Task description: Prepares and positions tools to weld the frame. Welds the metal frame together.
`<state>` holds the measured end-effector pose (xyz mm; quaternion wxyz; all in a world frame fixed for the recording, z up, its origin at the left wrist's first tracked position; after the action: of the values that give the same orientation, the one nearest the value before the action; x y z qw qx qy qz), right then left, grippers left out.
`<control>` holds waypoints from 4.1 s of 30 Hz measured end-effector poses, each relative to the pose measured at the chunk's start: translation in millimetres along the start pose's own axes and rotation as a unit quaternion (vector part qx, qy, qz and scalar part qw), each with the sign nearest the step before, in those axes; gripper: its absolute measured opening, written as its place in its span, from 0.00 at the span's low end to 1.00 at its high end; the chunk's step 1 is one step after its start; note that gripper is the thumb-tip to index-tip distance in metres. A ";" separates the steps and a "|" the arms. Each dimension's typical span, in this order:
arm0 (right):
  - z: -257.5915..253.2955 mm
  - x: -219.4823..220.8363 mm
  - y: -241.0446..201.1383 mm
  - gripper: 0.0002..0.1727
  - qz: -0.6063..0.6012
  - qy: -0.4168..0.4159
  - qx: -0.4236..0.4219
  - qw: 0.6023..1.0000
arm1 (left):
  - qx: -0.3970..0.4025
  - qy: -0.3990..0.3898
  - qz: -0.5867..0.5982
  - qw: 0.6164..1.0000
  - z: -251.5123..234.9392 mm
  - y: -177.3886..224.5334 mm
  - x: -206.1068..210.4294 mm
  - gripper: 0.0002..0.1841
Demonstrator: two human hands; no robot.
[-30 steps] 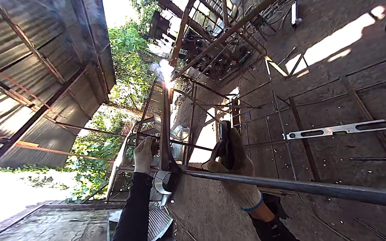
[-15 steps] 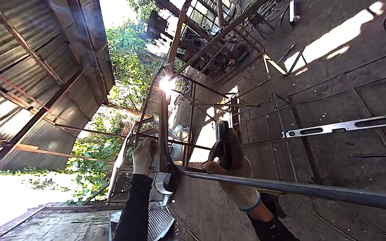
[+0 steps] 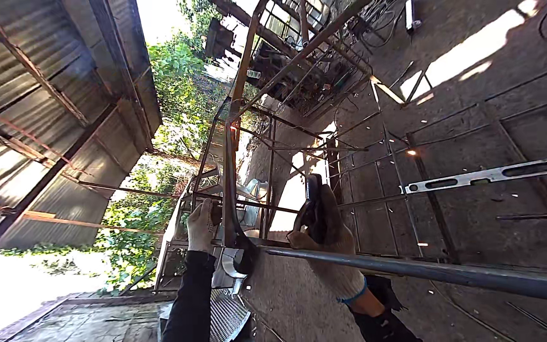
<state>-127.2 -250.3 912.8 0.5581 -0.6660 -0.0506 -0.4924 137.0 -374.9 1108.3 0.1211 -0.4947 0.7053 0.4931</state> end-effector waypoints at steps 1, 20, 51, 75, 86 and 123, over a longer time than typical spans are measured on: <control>-0.5 -0.3 -0.2 0.59 0.019 0.001 -0.001 1.000 | 0.003 -0.005 0.000 1.000 -0.6 -0.8 -0.3 0.22; 3.6 -18.3 10.8 0.59 -0.119 0.046 0.063 0.990 | 0.010 -0.001 -0.013 1.000 1.9 1.7 -0.5 0.22; -14.8 -13.3 15.6 0.56 -0.142 -0.032 0.175 0.974 | 0.008 -0.002 0.007 1.000 0.4 -0.3 0.8 0.21; -3.1 -29.3 34.0 0.51 -0.216 -0.073 0.228 0.947 | 0.001 0.002 0.004 1.000 -0.3 -0.6 0.0 0.21; -16.4 -34.1 38.9 0.52 -0.262 -0.108 0.240 0.928 | -0.004 0.001 0.003 1.000 -0.2 -1.1 0.1 0.21; -0.4 -56.2 45.5 0.46 -0.226 -0.120 0.237 0.937 | 0.016 -0.001 -0.012 1.000 -1.3 -2.0 -0.8 0.22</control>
<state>-128.0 -240.5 841.1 0.5636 -0.5398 -0.3814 -0.4955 139.4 -375.6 1108.3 0.1353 -0.5006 0.7071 0.4807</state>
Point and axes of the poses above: each hand's wrist, its own z-axis away from the middle knuckle, its own x-axis out of the palm, y = z × x, the point moved 5 cm from there along -z, towards the middle knuckle, and after that the axes turned 12 degrees about y, right-handed, at the moved point
